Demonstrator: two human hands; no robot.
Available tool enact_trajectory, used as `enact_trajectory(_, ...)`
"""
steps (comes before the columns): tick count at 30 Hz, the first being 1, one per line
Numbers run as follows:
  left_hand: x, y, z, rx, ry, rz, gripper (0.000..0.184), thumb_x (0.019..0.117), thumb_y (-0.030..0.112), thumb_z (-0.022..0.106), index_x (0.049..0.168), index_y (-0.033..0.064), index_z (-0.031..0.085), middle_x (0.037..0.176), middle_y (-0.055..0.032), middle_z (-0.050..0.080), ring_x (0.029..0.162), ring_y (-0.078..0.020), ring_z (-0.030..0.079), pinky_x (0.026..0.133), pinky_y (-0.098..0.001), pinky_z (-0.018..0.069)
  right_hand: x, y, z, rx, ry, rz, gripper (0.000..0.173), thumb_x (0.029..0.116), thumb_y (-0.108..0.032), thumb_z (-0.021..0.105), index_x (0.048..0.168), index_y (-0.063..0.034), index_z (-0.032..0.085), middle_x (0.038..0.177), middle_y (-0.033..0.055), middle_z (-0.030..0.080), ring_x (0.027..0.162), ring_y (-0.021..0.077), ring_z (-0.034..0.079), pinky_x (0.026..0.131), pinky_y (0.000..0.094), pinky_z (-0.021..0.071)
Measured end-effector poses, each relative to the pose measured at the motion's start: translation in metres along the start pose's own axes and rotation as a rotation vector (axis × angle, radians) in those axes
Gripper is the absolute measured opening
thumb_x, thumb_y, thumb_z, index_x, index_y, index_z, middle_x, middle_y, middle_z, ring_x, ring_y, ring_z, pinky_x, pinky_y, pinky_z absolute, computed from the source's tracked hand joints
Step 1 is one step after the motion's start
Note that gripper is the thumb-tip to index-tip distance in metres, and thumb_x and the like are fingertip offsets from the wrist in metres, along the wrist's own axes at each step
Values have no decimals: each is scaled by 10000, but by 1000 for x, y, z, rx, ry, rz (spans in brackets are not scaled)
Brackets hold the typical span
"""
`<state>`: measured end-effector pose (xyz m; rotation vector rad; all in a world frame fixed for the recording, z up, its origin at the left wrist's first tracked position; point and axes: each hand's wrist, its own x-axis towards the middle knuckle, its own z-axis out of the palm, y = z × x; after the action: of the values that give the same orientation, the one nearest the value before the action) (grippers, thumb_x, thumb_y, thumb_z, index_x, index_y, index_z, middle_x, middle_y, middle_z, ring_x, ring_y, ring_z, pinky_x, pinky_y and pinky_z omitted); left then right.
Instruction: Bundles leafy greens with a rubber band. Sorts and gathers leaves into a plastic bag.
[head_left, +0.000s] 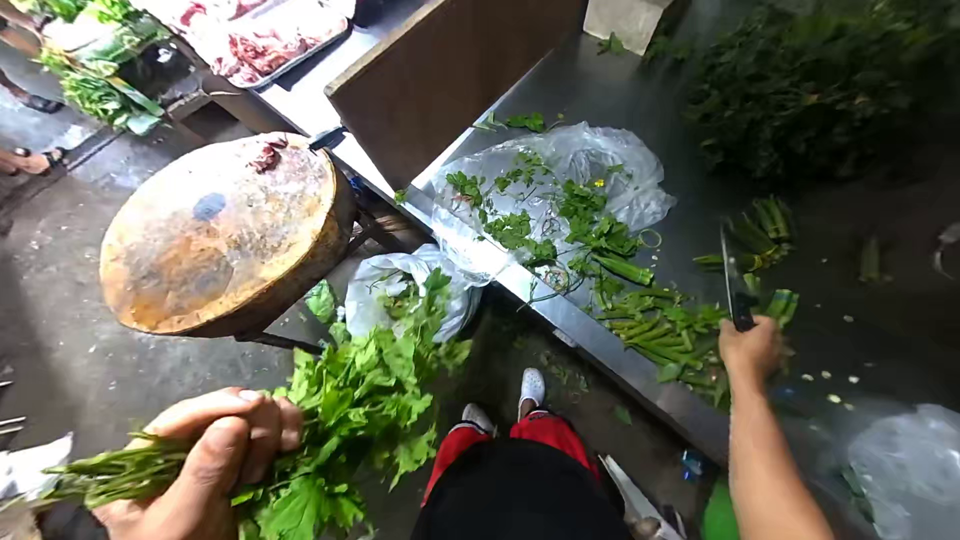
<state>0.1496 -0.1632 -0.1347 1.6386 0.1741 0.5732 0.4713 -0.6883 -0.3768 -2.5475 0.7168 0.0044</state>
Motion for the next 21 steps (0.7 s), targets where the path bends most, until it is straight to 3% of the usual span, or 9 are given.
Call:
enact_trajectory(3, -4, -10, 20, 11, 101, -24, 186, 1045, 354, 575, 1106, 239, 708, 680, 107, 672, 557, -24, 627, 599, -192, 569, -2, -8, -9, -96, 10, 41, 567, 936, -205, 674, 1467, -74, 520, 1472, 316, 464, 1349, 517, 452, 1065, 695, 375)
enact_trajectory(6, -11, -20, 26, -22, 138, -47, 254, 1054, 382, 549, 1200, 228, 689, 634, 108, 638, 526, -26, 610, 585, -200, 575, -66, -80, -18, -72, -69, -346, 506, 916, -50, 604, 1420, -18, 573, 1412, 379, 486, 1284, 585, 477, 1000, 761, 380)
enact_trajectory(8, -15, -26, 27, -54, 113, -106, 312, 1054, 362, 556, 1303, 203, 656, 628, 88, 628, 514, -45, 607, 571, -214, 577, -117, -126, 14, -75, -317, -689, 417, 936, -23, 563, 1338, -64, 664, 1285, 311, 594, 1197, 484, 583, 972, 657, 491)
enact_trajectory(10, -16, -31, 30, -65, 95, -169, 355, 1043, 350, 581, 1352, 181, 628, 621, 69, 632, 503, -62, 608, 552, -225, 575, -151, -151, 69, -128, -577, -923, 462, 936, -62, 575, 1371, -184, 672, 1307, 231, 605, 1213, 394, 592, 1008, 572, 504)
enact_trajectory(12, -19, -37, 33, -77, 93, -185, 343, 1044, 338, 578, 1330, 162, 651, 612, 52, 634, 498, -68, 610, 550, -229, 577, -164, -169, 110, -278, -754, -1050, 507, 947, -99, 605, 1431, -249, 621, 1383, 245, 547, 1276, 415, 542, 1050, 568, 469)
enact_trajectory(14, -23, -40, 31, -93, 87, -173, 314, 1050, 340, 568, 1280, 165, 692, 620, 40, 648, 510, -72, 621, 569, -233, 586, -160, -181, 125, -300, -797, -1109, 388, 990, -121, 584, 1360, -193, 675, 1350, 249, 569, 1250, 406, 568, 1042, 544, 488)
enact_trajectory(16, -29, -44, 26, -119, 87, -160, 310, 1048, 361, 568, 1248, 175, 715, 615, 47, 636, 523, -67, 619, 605, -241, 594, -148, -187, 119, -213, -766, -1134, 276, 1031, -170, 550, 1220, -89, 734, 1257, 215, 634, 1192, 360, 614, 1031, 496, 505)
enact_trajectory(18, -38, -48, 22, -140, 117, -152, 307, 1040, 379, 578, 1226, 185, 725, 620, 61, 628, 544, -64, 623, 633, -245, 598, -134, -192, 99, -125, -718, -1151, 269, 1027, -197, 559, 1163, -71, 753, 1228, 197, 656, 1176, 339, 628, 1032, 481, 510)
enact_trajectory(21, -41, -50, 12, -150, 169, -104, 288, 1029, 367, 602, 1185, 168, 741, 701, 58, 665, 643, -85, 666, 713, -272, 612, -120, -228, 24, 99, -567, -1124, 245, 991, -190, 635, 1133, -39, 766, 1217, 247, 632, 1143, 378, 619, 1006, 541, 514)
